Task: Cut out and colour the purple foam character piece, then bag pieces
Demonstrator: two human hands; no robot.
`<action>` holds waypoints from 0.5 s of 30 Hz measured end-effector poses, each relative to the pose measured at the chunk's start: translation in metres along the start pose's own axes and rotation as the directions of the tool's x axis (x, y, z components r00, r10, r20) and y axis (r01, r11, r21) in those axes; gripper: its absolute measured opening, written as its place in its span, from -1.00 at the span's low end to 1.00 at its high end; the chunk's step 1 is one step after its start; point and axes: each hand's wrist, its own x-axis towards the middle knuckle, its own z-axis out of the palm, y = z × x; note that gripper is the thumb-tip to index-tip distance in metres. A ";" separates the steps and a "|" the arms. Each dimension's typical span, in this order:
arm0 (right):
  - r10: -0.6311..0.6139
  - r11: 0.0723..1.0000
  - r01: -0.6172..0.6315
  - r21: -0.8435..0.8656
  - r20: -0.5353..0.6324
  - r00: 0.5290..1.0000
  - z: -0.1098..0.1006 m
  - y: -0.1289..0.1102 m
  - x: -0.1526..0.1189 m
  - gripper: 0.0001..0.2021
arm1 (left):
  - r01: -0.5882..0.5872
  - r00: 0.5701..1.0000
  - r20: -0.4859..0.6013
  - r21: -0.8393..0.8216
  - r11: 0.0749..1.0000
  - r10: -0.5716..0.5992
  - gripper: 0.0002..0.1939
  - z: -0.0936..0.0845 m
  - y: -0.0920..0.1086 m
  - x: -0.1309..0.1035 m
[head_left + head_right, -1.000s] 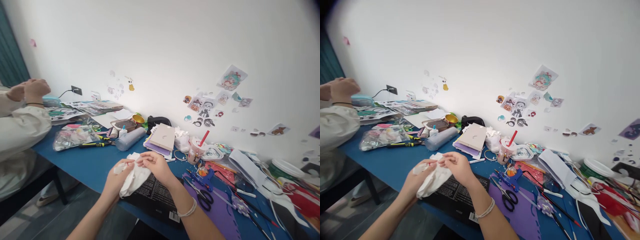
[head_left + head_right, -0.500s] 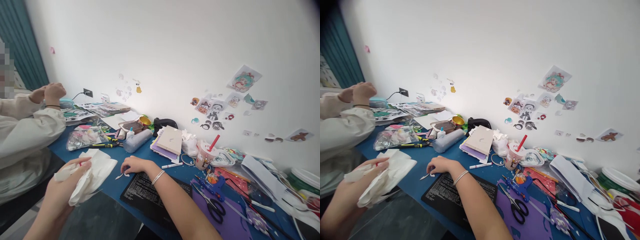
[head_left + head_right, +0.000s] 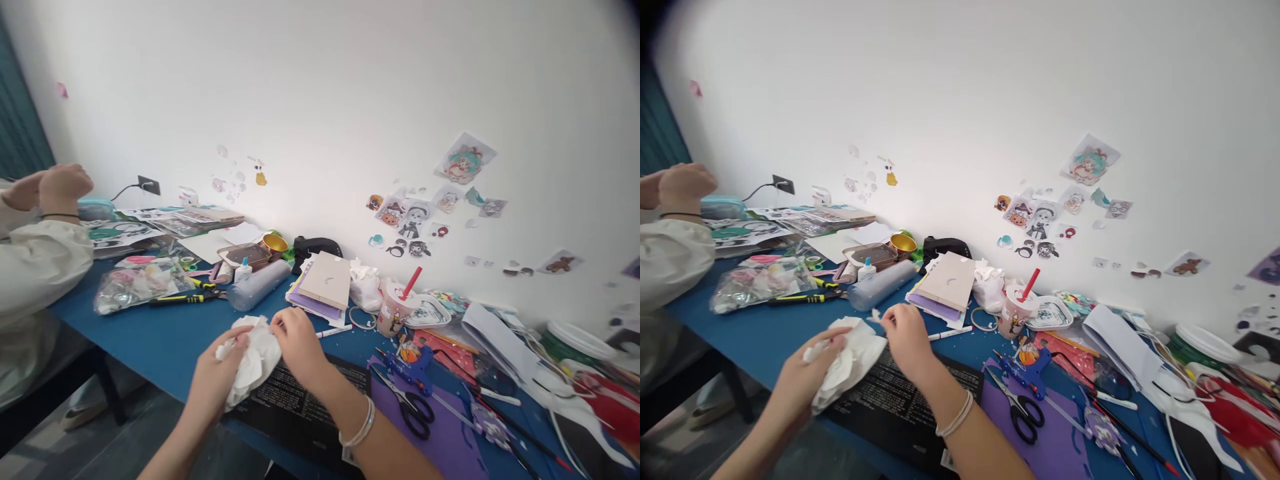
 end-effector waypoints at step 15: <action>0.135 0.991 -0.135 0.017 -0.007 0.991 -0.025 0.027 -0.045 -0.85 | 0.006 0.981 0.193 0.075 0.997 -0.021 -0.53 0.059 -0.005 -0.021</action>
